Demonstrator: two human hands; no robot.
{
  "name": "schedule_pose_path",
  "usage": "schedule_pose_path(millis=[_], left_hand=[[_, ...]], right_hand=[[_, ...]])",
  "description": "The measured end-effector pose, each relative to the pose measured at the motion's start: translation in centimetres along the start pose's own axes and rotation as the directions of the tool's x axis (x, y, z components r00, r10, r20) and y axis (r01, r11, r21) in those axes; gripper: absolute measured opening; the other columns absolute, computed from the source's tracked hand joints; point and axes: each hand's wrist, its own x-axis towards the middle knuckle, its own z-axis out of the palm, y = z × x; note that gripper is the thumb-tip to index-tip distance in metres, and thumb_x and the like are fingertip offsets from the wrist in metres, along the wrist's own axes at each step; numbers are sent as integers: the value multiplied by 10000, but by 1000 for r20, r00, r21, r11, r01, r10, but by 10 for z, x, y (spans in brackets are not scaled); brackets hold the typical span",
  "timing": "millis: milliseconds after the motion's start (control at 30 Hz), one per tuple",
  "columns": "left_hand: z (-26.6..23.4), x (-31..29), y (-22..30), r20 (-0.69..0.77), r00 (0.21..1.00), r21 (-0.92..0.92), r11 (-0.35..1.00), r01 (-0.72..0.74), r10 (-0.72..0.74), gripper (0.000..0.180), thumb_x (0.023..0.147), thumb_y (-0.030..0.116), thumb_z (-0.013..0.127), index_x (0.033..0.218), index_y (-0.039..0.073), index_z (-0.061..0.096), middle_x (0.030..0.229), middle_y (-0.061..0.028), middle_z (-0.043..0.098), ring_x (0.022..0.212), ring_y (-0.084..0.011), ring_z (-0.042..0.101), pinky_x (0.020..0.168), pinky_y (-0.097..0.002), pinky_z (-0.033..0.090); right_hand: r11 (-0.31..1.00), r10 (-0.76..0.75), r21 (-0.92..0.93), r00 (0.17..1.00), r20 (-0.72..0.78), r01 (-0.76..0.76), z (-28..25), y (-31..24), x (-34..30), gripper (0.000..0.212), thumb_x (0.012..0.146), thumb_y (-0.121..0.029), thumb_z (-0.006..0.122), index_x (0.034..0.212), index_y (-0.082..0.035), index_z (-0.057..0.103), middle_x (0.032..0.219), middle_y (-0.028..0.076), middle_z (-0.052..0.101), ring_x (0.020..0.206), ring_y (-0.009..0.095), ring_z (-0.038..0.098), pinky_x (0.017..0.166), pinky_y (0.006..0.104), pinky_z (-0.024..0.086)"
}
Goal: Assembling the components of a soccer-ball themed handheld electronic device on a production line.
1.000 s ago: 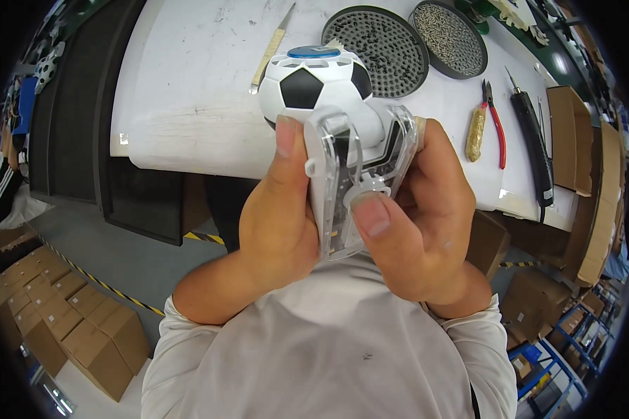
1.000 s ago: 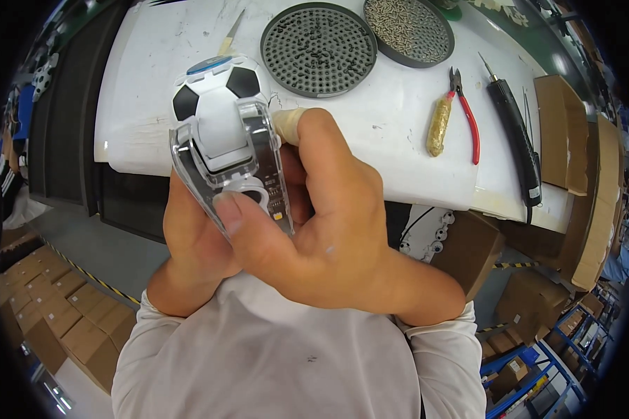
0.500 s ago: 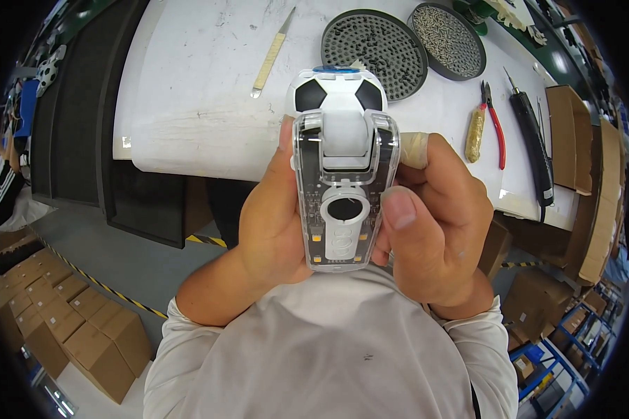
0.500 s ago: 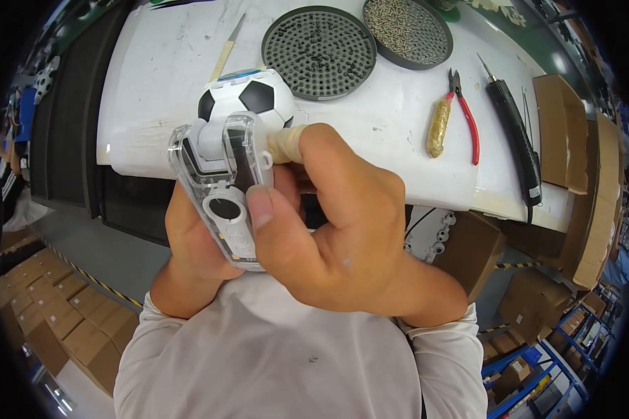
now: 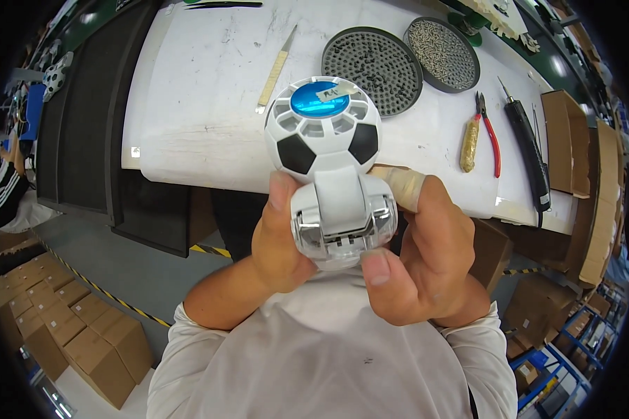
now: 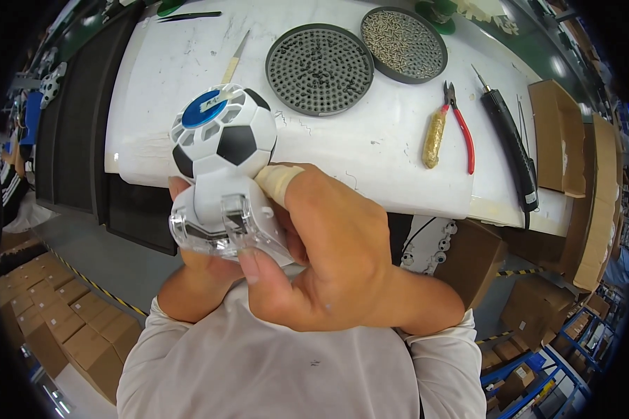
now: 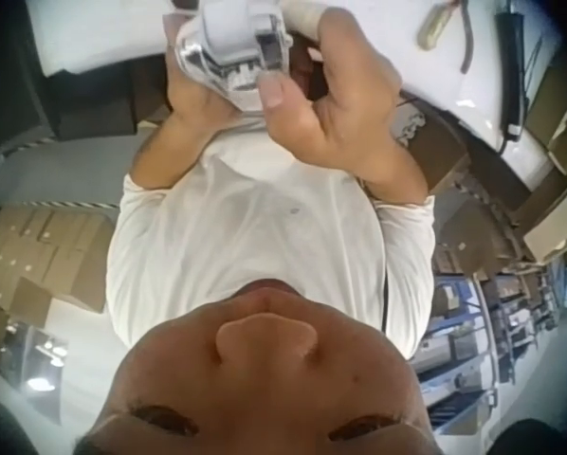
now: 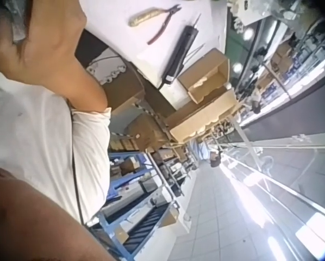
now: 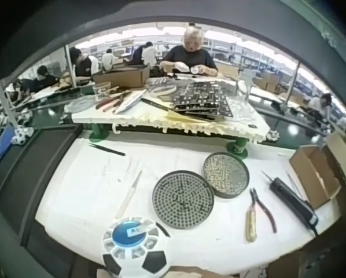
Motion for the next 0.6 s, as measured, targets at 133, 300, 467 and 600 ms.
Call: schedule_pose_path(millis=[133, 300, 467, 600], left_hand=[[-22, -12, 1, 28, 985, 290, 944, 156, -171, 811, 904, 702, 323, 1329, 21, 435, 1219, -130, 571, 1082, -207, 586, 888, -348, 500], [-16, -19, -3, -46, 996, 395, 914, 92, -80, 834, 861, 701, 460, 1335, 15, 438, 1249, -118, 558, 1087, -184, 575, 888, -328, 489], [-14, -16, -5, -11, 999, 437, 899, 34, -33, 839, 846, 698, 488, 1327, 11, 443, 1241, -114, 558, 1083, -182, 573, 888, -328, 485], [-15, -10, -4, 26, 1000, 474, 880, -23, 12, 845, 832, 695, 515, 1319, 7, 449, 1234, -109, 558, 1078, -180, 572, 889, -327, 482]], right_hand=[[994, -112, 8, 993, -27, 113, 2, 3, -1, 484, 617, -108, 693, 1019, 134, 571, 792, 175, 605, 561, 226, 562, 492, 292, 471], [992, -107, 63, 994, -5, 107, 2, -5, -2, 493, 579, -103, 713, 982, 140, 567, 848, 242, 623, 650, 306, 622, 551, 322, 517], [988, -134, 87, 988, 81, 127, -2, -5, -7, 546, 684, -164, 715, 1062, 165, 498, 955, 284, 613, 775, 282, 642, 643, 316, 529], [986, -162, 61, 980, 118, 155, -2, -5, -8, 579, 740, -206, 711, 1108, 172, 470, 1009, 294, 607, 824, 258, 648, 679, 308, 532]])
